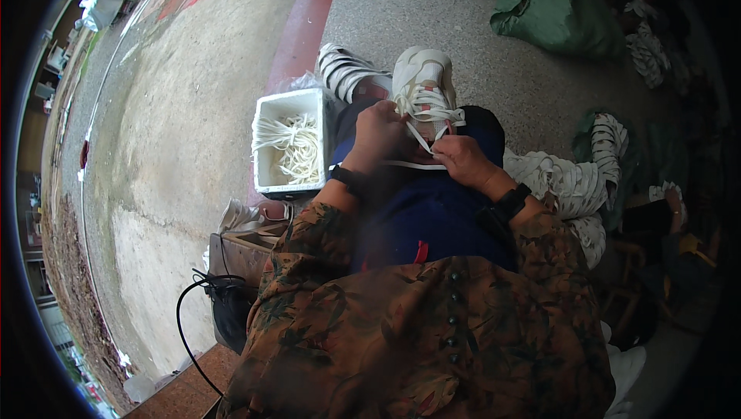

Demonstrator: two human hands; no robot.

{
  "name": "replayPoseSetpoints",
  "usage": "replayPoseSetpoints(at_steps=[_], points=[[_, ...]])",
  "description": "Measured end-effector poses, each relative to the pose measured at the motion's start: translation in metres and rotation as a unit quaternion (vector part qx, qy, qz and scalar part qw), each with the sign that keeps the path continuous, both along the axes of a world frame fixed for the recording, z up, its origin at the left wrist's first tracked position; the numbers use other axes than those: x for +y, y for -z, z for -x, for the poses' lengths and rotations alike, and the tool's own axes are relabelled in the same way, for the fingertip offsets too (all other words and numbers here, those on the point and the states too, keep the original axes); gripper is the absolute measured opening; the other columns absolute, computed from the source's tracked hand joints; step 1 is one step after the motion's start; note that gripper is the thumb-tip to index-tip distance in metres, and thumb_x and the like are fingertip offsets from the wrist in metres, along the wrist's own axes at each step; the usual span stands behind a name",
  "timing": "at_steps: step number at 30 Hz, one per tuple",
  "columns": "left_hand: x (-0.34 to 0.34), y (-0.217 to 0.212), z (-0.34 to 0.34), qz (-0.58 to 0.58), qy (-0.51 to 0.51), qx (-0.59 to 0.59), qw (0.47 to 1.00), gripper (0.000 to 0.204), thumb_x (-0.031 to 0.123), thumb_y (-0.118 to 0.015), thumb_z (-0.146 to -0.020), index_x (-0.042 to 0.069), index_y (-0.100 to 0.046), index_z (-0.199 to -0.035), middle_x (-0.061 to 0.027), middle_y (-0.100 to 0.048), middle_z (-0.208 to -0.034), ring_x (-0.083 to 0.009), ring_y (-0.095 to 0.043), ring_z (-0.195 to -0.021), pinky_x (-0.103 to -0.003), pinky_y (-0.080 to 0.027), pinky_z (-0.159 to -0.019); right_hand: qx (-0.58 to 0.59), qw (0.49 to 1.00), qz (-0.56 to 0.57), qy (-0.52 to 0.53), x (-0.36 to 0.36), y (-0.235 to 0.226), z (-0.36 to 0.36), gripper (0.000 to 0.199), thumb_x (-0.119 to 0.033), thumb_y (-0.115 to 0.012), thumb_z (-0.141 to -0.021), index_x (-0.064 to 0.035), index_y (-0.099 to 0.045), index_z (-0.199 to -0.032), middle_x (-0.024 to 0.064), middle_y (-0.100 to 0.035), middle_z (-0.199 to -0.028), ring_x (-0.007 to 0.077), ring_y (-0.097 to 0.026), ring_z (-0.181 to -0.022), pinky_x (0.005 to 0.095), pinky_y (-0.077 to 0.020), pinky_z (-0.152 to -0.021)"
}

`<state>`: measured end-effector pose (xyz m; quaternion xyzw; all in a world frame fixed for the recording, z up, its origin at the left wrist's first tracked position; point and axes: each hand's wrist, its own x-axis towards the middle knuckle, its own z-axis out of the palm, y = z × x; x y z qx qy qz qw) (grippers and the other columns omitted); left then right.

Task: Lacing and assembling shoe components in a manufacturing setting.

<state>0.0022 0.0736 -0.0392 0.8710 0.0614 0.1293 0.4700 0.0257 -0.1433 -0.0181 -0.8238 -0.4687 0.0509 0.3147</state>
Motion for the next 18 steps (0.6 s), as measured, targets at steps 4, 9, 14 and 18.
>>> replayPoseSetpoints(at_steps=[4, 9, 14, 18], points=[[-0.004, -0.011, 0.001, 0.02, -0.039, 0.051, 0.998, 0.036, 0.03, -0.073, -0.073, 0.0, -0.064, -0.091, -0.014, -0.066, -0.078, -0.0264, -0.066, -0.075, -0.033, -0.051, -0.069, -0.037, 0.999, 0.003, 0.025, -0.001, 0.007, 0.018, 0.01, -0.006, -0.052, -0.079, -0.0079, -0.056, -0.089, 0.0168, -0.059, -0.071, 0.0347, -0.061, -0.074, 0.0437, -0.048, -0.06], [0.002, 0.002, 0.0, 0.019, -0.063, 0.064, 0.996, 0.038, 0.03, -0.076, -0.07, 0.001, -0.064, -0.091, -0.009, -0.067, -0.077, -0.0189, -0.066, -0.073, -0.03, -0.051, -0.069, -0.103, 0.987, 0.117, -0.025, 0.001, 0.018, 0.025, 0.016, -0.007, -0.055, -0.077, -0.0088, -0.057, -0.093, 0.0096, -0.056, -0.062, 0.0305, -0.059, -0.058, 0.0406, -0.0482, -0.052], [-0.001, -0.004, -0.005, 0.02, -0.03, 0.12, 0.992, 0.052, 0.034, -0.076, -0.068, -0.002, -0.062, -0.103, -0.0186, -0.067, -0.091, -0.0286, -0.066, -0.088, -0.034, -0.051, -0.079, -0.248, 0.959, 0.136, -0.017, 0.013, 0.031, 0.021, 0.007, -0.012, -0.054, -0.076, -0.0092, -0.058, -0.082, 0.0076, -0.058, -0.062, 0.0281, -0.061, -0.058, 0.0384, -0.0482, -0.053], [0.003, 0.003, -0.005, 0.005, -0.001, 0.101, 0.995, 0.055, 0.036, -0.076, -0.066, -0.002, -0.061, -0.103, -0.0197, -0.066, -0.09, -0.0296, -0.066, -0.088, -0.035, -0.05, -0.079, -0.299, 0.943, 0.144, -0.024, 0.023, 0.039, 0.02, 0.004, -0.009, -0.057, -0.073, -0.0083, -0.06, -0.075, 0.0104, -0.059, -0.068, 0.027, -0.062, -0.066, 0.0365, -0.0475, -0.06]])
